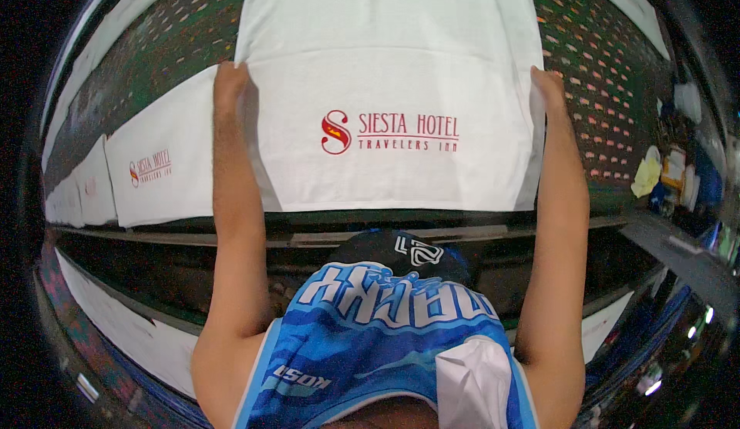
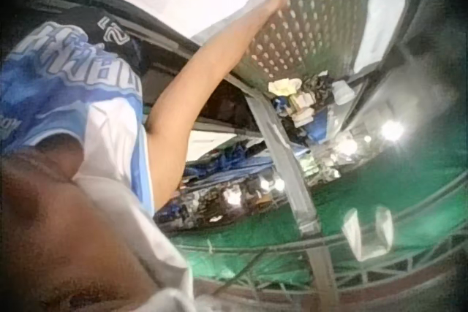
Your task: The person repeatedly folds white towels with a red logo on a green conveyor belt. The person picks up each towel, folds it in half, and places it back on the belt. The process is repeated for multiple towels throughout the clip.
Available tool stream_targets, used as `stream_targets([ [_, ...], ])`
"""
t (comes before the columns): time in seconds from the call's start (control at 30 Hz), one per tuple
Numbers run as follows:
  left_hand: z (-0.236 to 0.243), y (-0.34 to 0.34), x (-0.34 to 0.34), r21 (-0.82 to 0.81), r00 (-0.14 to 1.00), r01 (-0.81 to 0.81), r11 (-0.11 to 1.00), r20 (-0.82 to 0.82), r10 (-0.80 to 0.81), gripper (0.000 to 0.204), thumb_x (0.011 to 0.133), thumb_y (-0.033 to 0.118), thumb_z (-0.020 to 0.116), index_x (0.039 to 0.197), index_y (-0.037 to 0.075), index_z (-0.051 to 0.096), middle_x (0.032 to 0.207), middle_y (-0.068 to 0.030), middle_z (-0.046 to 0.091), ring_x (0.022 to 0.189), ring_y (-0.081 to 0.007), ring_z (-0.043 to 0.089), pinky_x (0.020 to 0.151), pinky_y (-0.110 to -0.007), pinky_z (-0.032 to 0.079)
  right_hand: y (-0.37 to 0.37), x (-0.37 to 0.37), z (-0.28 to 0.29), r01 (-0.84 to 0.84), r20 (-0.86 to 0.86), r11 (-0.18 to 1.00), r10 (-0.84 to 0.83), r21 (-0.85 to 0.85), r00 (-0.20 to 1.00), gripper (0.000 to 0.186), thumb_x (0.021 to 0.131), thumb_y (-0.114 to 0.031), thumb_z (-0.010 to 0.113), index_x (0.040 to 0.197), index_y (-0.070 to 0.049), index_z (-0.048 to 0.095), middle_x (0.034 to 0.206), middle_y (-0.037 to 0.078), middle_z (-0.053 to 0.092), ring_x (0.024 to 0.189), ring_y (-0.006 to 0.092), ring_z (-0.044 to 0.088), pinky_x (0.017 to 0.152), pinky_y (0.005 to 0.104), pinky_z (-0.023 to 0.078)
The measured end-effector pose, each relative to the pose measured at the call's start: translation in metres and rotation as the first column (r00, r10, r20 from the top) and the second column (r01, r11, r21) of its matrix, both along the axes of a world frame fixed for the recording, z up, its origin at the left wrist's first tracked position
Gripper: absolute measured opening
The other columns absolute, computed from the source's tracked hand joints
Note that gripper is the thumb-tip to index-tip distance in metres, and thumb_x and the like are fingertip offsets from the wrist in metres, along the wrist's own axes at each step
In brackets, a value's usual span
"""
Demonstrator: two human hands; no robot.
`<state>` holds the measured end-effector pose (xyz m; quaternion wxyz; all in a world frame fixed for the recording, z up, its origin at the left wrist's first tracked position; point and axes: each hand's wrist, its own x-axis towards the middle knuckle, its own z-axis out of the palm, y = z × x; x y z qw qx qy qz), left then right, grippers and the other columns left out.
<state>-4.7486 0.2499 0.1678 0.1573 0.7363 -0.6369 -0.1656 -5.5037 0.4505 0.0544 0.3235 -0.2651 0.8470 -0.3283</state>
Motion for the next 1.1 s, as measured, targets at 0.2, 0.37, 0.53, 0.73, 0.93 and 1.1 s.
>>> stream_targets([
  [0.2, 0.026, -0.008, 0.005, 0.149, 0.933, -0.097, 0.984, -0.332, 0.142, 0.053, 0.095, 0.021, 0.078, 0.140, 0.005, 0.056, 0.124, -0.0132, 0.068, 0.111, -0.0249, 0.065, 0.094, -0.038, 0.053, 0.010, 0.011, 0.025, 0.051, 0.092, 0.998, -0.047, -0.039, 0.995, 0.030, 0.097, -0.029, 0.074, 0.089, 0.001, 0.076, 0.084, 0.005, 0.069, 0.072, 0.0163, 0.061, 0.066, 0.0350, 0.051],
  [0.37, 0.067, 0.030, 0.038, -0.179, 0.608, 0.054, 0.982, -0.774, -0.175, 0.026, 0.103, 0.015, 0.070, 0.126, 0.004, 0.067, 0.117, -0.0065, 0.068, 0.104, -0.0146, 0.061, 0.090, -0.028, 0.051, 0.039, 0.016, 0.078, 0.265, 0.522, 0.874, -0.015, -0.407, 0.853, 0.022, 0.102, -0.017, 0.069, 0.115, 0.001, 0.072, 0.101, 0.006, 0.073, 0.085, 0.0162, 0.067, 0.076, 0.0323, 0.055],
  [0.53, 0.126, 0.125, 0.050, -0.441, 0.584, -0.095, 0.892, -0.751, -0.309, 0.025, 0.105, 0.015, 0.067, 0.124, -0.001, 0.070, 0.111, -0.0042, 0.070, 0.099, -0.0117, 0.063, 0.090, -0.026, 0.051, 0.129, 0.010, 0.134, 0.353, 0.537, 0.654, 0.097, -0.669, 0.838, 0.034, 0.104, -0.015, 0.068, 0.133, 0.002, 0.065, 0.125, 0.010, 0.070, 0.114, 0.0206, 0.066, 0.099, 0.0347, 0.054],
  [0.73, 0.211, 0.243, 0.072, -0.703, 0.736, -0.215, 0.678, -0.573, -0.360, 0.019, 0.104, 0.011, 0.068, 0.118, -0.001, 0.071, 0.107, -0.0061, 0.071, 0.098, -0.0132, 0.066, 0.090, -0.027, 0.053, 0.268, 0.020, 0.218, 0.275, 0.318, 0.484, 0.008, -0.831, 0.948, 0.032, 0.104, -0.019, 0.070, 0.129, -0.001, 0.064, 0.123, 0.011, 0.070, 0.112, 0.0225, 0.066, 0.097, 0.0380, 0.055],
  [0.93, 0.260, 0.258, 0.097, -0.709, 0.571, -0.257, 0.657, -0.659, -0.489, 0.023, 0.099, 0.003, 0.072, 0.120, -0.007, 0.067, 0.105, -0.0117, 0.071, 0.098, -0.0157, 0.069, 0.087, -0.027, 0.059, 0.288, 0.033, 0.296, 0.189, 0.138, 0.339, -0.171, -0.922, 0.976, 0.041, 0.102, -0.022, 0.072, 0.136, -0.001, 0.061, 0.122, 0.012, 0.070, 0.113, 0.0256, 0.068, 0.100, 0.0371, 0.056],
  [1.1, 0.233, 0.183, 0.099, -0.505, 0.561, -0.251, 0.826, -0.771, -0.301, 0.031, 0.090, 0.011, 0.083, 0.116, -0.001, 0.073, 0.098, -0.0039, 0.071, 0.089, -0.0111, 0.064, 0.074, -0.023, 0.048, 0.198, 0.007, 0.284, 0.205, 0.151, 0.390, -0.166, -0.898, 0.975, 0.037, 0.100, -0.017, 0.075, 0.132, -0.001, 0.067, 0.128, 0.011, 0.070, 0.120, 0.0208, 0.064, 0.106, 0.0340, 0.050],
])
